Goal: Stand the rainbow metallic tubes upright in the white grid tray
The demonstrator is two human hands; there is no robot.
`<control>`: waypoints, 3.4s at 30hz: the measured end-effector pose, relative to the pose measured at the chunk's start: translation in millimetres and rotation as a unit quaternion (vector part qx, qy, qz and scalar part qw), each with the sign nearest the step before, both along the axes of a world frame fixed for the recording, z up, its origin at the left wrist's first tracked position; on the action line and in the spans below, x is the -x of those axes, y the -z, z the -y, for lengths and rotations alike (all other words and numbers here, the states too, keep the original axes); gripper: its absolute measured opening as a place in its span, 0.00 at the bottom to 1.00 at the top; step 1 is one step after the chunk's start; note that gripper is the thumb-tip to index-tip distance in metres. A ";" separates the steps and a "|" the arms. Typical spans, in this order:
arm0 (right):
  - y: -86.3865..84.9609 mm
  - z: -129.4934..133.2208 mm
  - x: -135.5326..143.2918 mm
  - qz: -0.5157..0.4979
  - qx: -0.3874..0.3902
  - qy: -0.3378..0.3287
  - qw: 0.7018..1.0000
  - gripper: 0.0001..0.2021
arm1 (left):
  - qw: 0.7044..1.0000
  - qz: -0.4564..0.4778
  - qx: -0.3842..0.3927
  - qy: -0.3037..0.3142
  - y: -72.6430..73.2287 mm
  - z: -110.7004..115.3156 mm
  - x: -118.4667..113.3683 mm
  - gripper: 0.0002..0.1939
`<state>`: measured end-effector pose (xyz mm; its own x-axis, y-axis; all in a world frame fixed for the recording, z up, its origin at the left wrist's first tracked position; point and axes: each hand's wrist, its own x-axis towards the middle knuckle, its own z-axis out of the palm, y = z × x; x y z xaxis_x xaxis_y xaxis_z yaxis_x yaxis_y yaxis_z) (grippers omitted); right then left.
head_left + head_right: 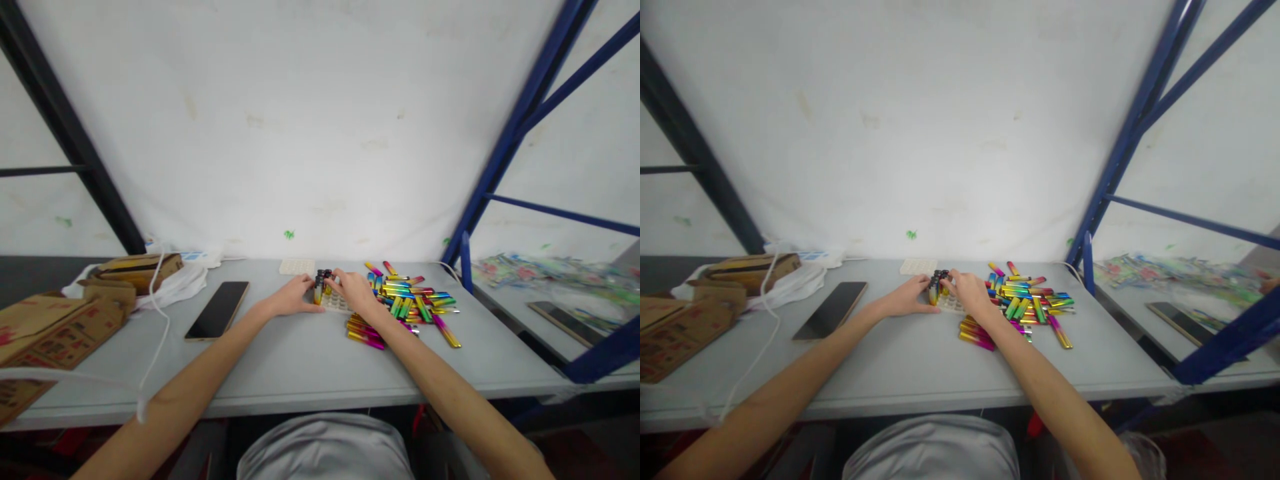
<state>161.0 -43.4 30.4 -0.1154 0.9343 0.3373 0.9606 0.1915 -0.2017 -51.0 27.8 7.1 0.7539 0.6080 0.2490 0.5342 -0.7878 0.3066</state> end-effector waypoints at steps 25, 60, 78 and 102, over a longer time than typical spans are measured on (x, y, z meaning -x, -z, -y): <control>3.0 -19.1 -195.2 0.038 0.169 0.142 0.975 0.17 | 1.000 0.008 0.002 -0.002 -3.7 2.3 -0.3 0.36; 11.4 -20.6 -61.9 -0.512 -0.003 -0.102 0.853 0.27 | 1.000 0.008 0.010 -0.002 -3.8 3.0 -1.1 0.36; 5.7 0.9 -12.2 -0.612 0.143 -0.074 0.774 0.29 | 1.000 0.008 0.001 0.003 -2.9 2.3 -0.2 0.35; 9.7 -0.9 -8.4 -0.514 0.120 -0.042 0.848 0.22 | 1.000 0.016 0.008 0.001 -1.4 2.3 -0.5 0.37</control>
<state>169.4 -42.5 20.8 0.0548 0.9934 0.1006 0.2382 0.0849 -0.9675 -50.6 25.5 8.5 0.7473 0.6098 0.2642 0.5214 -0.7845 0.3358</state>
